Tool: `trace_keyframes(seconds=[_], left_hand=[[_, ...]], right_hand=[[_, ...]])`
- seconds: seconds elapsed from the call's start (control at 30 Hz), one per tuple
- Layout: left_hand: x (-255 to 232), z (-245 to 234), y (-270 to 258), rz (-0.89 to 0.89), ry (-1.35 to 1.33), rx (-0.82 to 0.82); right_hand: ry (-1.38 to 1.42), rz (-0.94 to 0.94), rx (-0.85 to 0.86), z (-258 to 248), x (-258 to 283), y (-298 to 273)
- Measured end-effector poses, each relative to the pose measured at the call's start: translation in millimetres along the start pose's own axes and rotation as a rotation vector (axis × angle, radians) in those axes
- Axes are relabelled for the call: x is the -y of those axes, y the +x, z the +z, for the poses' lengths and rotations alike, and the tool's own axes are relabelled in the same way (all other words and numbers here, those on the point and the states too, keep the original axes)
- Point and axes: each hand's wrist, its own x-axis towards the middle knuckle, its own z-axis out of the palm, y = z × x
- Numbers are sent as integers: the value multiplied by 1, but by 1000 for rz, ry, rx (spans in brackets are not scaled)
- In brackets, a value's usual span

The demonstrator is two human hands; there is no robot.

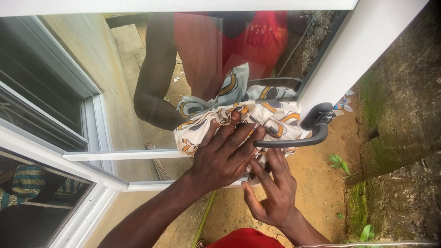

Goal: The recorder is cleaning a glass door by wiping the glass and frame with a cloth.

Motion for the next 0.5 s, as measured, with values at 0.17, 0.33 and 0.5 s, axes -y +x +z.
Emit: trace_keyframes(seconds=[0.17,0.33,0.5], left_hand=[[2,2,16,23,29,-18],[7,-9,37,37,44,-32],[13,-21,52,78,113,-24]], right_hand=[[100,7,-144,-23,1,-6],[150,-26,-274,-48,-2,-1],[-2,-224,-134,-73,-5,33]])
